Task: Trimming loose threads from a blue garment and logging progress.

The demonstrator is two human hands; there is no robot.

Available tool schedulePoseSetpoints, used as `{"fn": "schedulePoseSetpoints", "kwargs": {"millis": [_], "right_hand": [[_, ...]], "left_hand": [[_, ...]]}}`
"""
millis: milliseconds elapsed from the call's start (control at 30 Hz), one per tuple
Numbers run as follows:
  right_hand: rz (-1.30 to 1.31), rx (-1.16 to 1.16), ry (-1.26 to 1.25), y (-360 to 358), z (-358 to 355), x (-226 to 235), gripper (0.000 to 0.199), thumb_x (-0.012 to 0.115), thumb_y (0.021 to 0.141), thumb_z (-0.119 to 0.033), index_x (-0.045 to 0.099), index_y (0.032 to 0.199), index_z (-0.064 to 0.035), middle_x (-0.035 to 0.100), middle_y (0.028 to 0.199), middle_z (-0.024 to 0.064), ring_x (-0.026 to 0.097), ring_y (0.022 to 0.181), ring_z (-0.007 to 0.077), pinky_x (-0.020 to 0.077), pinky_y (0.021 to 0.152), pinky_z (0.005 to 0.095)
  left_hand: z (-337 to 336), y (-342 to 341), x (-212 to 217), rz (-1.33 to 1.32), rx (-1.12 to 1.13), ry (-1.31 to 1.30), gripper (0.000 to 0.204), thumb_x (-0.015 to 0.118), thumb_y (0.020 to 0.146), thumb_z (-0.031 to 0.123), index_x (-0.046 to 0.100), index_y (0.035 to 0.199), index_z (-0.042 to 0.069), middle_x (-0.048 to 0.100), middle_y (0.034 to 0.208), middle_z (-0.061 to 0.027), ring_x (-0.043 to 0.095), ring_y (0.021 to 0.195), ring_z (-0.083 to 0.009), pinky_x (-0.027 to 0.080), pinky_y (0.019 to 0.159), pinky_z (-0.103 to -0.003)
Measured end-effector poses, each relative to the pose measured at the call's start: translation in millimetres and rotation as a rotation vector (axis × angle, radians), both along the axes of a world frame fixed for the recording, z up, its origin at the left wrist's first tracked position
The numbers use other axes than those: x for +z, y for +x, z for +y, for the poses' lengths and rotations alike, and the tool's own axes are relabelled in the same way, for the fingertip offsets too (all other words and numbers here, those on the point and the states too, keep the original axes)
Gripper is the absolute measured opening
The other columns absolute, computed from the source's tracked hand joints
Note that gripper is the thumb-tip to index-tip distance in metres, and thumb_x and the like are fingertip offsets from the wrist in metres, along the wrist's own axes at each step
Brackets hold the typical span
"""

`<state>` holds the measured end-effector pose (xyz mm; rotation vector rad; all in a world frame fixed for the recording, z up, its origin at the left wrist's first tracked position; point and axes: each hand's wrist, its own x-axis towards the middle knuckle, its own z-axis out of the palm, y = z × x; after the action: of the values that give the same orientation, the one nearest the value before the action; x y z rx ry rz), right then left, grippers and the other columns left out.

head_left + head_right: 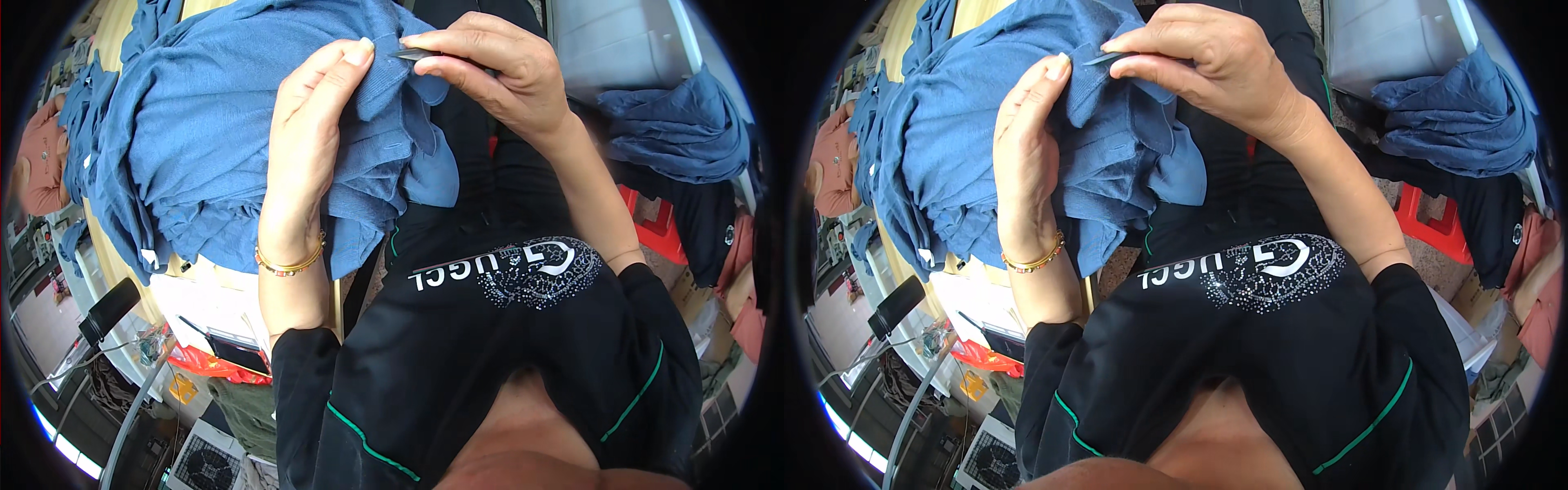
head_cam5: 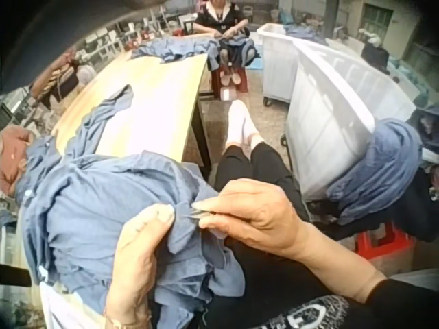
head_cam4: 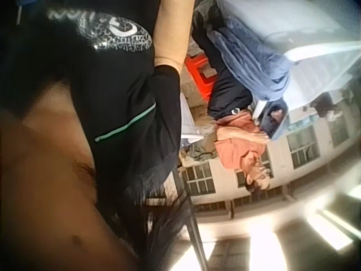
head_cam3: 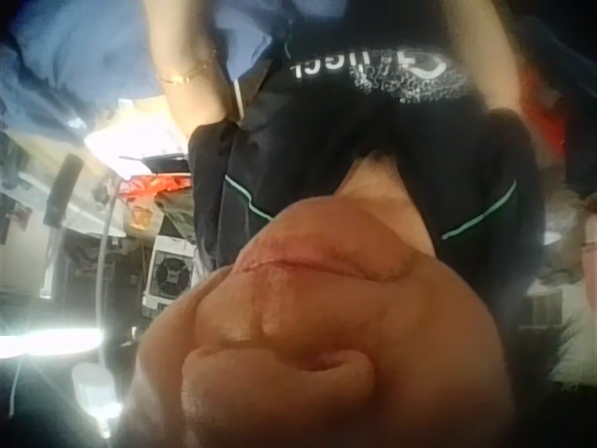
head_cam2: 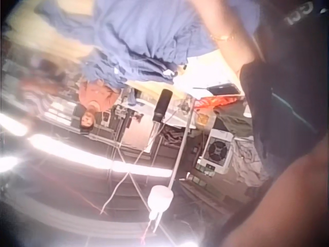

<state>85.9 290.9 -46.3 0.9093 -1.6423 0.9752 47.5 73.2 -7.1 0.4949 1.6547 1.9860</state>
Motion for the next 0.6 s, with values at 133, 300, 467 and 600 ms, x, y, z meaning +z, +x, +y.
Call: {"fn": "schedulePoseSetpoints", "kwargs": {"millis": [133, 300, 467, 600], "right_hand": [[-0.932, -0.051, -0.131, 28, -15, 22, 0.043, 0.083, 0.086, -0.009, 0.071, 0.126, -0.0023, 0.061, 0.088, -0.0018, 0.052, 0.074, 0.0074, 0.0419, 0.064, 0.0218], [-1.000, 0.077, -0.106, 26, -4, 30, 0.016, 0.082, 0.089, -0.010, 0.070, 0.097, -0.0018, 0.057, 0.085, -0.0065, 0.048, 0.073, 0.0029, 0.0364, 0.064, 0.0185], [-1.024, 0.005, -0.348, 22, 16, 41, 0.010, 0.078, 0.091, -0.004, 0.070, 0.096, -0.0019, 0.060, 0.087, -0.0054, 0.051, 0.078, 0.0025, 0.0397, 0.070, 0.0188], [-1.018, -0.052, -0.324, 13, -1, 48, 0.011, 0.079, 0.090, -0.002, 0.071, 0.097, -0.0008, 0.062, 0.090, -0.0051, 0.053, 0.081, 0.0021, 0.0399, 0.075, 0.0160]], "left_hand": [[1, 5, 8, -0.029, 0.011, 0.010, 0.022, 0.060, 0.105, 0.019, 0.072, 0.105, 0.001, 0.066, 0.089, 0.0064, 0.054, 0.080, -0.0016, 0.042, 0.073, -0.019], [-25, 9, 43, 0.341, -0.084, -0.436, 0.014, 0.067, 0.099, 0.010, 0.069, 0.106, -0.003, 0.065, 0.088, 0.0028, 0.054, 0.079, -0.0048, 0.043, 0.070, -0.022], [-53, 2, 60, 0.403, 0.100, -0.485, 0.017, 0.067, 0.099, 0.007, 0.071, 0.112, -0.004, 0.067, 0.093, 0.0032, 0.057, 0.088, -0.0042, 0.044, 0.081, -0.019], [-65, -21, 43, 0.253, -0.004, -0.316, 0.023, 0.068, 0.099, 0.014, 0.073, 0.114, -0.003, 0.069, 0.097, 0.0021, 0.059, 0.092, -0.0040, 0.044, 0.084, -0.019]]}}
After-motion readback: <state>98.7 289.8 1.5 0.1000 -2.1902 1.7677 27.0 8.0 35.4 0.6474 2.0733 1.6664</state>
